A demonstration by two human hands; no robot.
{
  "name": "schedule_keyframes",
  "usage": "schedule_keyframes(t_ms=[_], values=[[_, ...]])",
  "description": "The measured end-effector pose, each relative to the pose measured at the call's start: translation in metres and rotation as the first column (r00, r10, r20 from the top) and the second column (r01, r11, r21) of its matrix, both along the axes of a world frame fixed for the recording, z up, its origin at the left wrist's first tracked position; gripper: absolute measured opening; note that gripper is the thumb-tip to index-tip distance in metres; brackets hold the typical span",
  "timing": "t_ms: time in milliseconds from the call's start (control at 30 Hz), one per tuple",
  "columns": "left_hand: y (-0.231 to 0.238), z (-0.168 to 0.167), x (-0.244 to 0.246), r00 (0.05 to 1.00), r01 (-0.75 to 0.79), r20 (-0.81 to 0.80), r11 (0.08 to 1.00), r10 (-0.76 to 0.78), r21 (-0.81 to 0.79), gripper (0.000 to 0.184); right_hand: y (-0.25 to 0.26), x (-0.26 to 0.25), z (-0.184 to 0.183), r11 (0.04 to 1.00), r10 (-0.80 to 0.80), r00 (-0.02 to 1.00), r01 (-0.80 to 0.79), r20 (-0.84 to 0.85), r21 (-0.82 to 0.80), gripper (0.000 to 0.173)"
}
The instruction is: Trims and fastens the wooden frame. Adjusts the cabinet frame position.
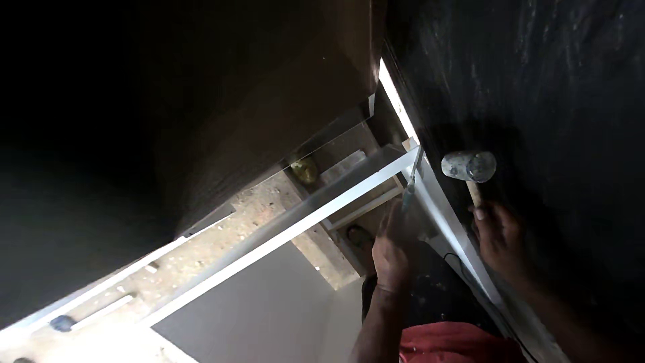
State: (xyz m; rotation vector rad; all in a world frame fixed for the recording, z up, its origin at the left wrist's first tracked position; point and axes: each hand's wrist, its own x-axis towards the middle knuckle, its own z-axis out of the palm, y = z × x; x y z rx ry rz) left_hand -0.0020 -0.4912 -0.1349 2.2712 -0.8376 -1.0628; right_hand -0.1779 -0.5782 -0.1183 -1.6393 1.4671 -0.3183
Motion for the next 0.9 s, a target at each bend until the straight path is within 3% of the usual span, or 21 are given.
schedule_keyframes(t_ms=[200,333,900], values=[[-0.004,0.007,0.001,1.000,-0.002,0.031,1.000,0.002,-0.004,0.040,-0.012,0.003,0.005,0.999,-0.019,0.993,0.014,0.117,0.037,0.041],[-0.004,0.009,0.000,0.999,0.006,0.033,1.000,-0.006,0.012,0.041,-0.018,0.004,0.010,0.999,-0.016,0.998,0.014,0.060,0.029,0.048],[-0.002,0.009,-0.001,0.998,0.000,0.069,1.000,0.000,-0.001,0.041,-0.028,0.009,0.007,0.998,0.012,0.996,-0.018,0.091,0.055,0.047]])
